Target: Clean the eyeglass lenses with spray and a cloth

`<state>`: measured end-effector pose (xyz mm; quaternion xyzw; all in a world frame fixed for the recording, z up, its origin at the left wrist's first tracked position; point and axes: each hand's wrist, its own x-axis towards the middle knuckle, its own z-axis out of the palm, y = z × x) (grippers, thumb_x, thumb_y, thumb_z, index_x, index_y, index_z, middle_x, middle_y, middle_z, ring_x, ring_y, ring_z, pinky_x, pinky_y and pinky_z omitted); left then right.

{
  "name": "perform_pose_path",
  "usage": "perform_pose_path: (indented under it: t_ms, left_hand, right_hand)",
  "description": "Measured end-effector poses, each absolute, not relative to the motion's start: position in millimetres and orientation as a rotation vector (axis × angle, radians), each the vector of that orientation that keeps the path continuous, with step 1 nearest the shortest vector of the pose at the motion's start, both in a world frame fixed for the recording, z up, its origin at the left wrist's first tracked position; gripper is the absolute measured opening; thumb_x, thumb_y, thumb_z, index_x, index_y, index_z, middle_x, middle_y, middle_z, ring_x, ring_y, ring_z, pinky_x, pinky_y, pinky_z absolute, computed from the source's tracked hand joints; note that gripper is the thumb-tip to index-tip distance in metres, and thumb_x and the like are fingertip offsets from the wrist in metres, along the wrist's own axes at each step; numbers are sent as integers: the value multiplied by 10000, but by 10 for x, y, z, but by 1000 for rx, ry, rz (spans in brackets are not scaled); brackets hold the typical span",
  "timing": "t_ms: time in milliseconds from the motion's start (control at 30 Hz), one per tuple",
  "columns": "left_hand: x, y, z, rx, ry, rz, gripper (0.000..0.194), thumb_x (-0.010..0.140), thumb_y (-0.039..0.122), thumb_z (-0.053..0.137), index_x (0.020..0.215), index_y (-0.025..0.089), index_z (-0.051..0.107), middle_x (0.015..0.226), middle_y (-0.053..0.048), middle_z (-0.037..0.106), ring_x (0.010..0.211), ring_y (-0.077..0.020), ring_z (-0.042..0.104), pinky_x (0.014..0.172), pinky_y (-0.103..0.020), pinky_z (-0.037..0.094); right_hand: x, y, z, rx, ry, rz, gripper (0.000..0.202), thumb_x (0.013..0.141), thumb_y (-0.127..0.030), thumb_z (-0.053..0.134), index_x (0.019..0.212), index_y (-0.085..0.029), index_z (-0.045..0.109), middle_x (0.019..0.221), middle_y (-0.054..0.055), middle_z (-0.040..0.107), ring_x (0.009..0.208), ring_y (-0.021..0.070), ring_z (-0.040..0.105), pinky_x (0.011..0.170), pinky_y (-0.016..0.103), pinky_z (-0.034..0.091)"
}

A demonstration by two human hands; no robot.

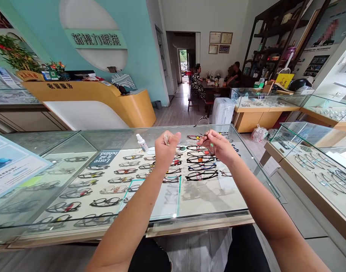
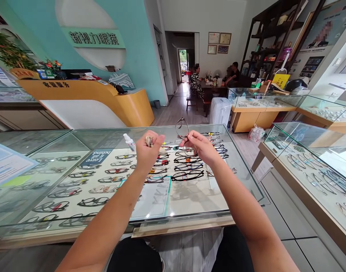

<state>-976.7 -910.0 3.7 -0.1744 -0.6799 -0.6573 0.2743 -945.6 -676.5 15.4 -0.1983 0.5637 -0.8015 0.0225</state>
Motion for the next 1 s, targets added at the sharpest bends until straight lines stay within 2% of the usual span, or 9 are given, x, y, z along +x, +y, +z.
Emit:
perform_pose_path:
  t_ms: [67,100,167,267,533,700,767,867,1000]
  left_hand:
    - [-9728,-9071,15,-584,-1840,-1407,614,914,774,846,809,229,584,841,-24,653,764,-175,609,721,-314,544]
    - [-9713,-9055,1,-636,-1830,-1260,587,909,784,847,937,222,677,1001,-73,741,874,-209,674,792,-346,581]
    - [-9698,-9031,-37,-733,-1826,-1047,667,924,779,838,1259,211,734,1307,-159,781,1039,-266,743,880,-400,620]
    - [-9706,-9033,-97,-811,-1826,-872,716,992,709,808,1487,212,667,1435,-198,765,1085,-294,787,908,-426,643]
    - [-9736,-9067,-119,-881,-1822,-795,679,1006,592,845,1539,225,639,1391,-173,787,1148,-305,802,899,-404,663]
    - [-9728,-9053,-133,-832,-1887,-800,660,1003,675,804,1451,206,684,1357,-175,794,1184,-316,790,885,-411,673]
    - [-9726,-9060,-86,-795,-1822,-790,672,995,701,804,1418,191,692,1326,-178,800,1125,-307,797,871,-416,673]
    - [-9727,-9078,136,-679,-1723,-795,719,941,746,844,1380,195,700,1276,-167,798,1014,-283,782,862,-428,669]
    - [-9688,-9043,694,-566,-1599,-914,753,854,710,942,1393,246,693,1271,-141,756,965,-268,734,900,-449,658]
  right_hand:
    - [-9447,-6755,160,-640,1840,-2389,505,904,-707,877,920,-272,621,899,12,781,874,205,707,828,328,521]
    - [-9443,-6755,160,-668,1903,-2344,497,929,-707,850,911,-269,618,885,13,780,850,200,688,802,324,505]
    - [-9432,-6766,159,-758,2018,-2262,488,959,-706,813,882,-263,625,835,10,768,832,199,661,821,333,500]
    - [-9416,-6791,164,-877,2088,-2176,481,979,-698,792,859,-257,641,778,3,745,840,210,667,913,374,521]
    - [-9433,-6767,146,-924,2232,-2074,478,1009,-692,753,856,-250,656,791,10,757,828,214,680,898,385,525]
    - [-9376,-6746,137,-957,2577,-1897,499,1089,-676,620,859,-238,689,852,23,756,878,216,670,910,382,515]
    - [-9319,-6733,190,-985,2788,-1902,466,1109,-667,579,971,-246,725,1028,57,793,1029,251,708,1000,420,525]
    - [-9214,-6704,388,-1040,3128,-1921,409,1078,-643,647,1237,-270,705,1356,122,758,1314,314,681,1154,501,507]
    - [-9075,-6682,839,-1102,3463,-1759,568,1005,-642,777,1419,-281,633,1443,146,713,1358,337,663,1176,547,541]
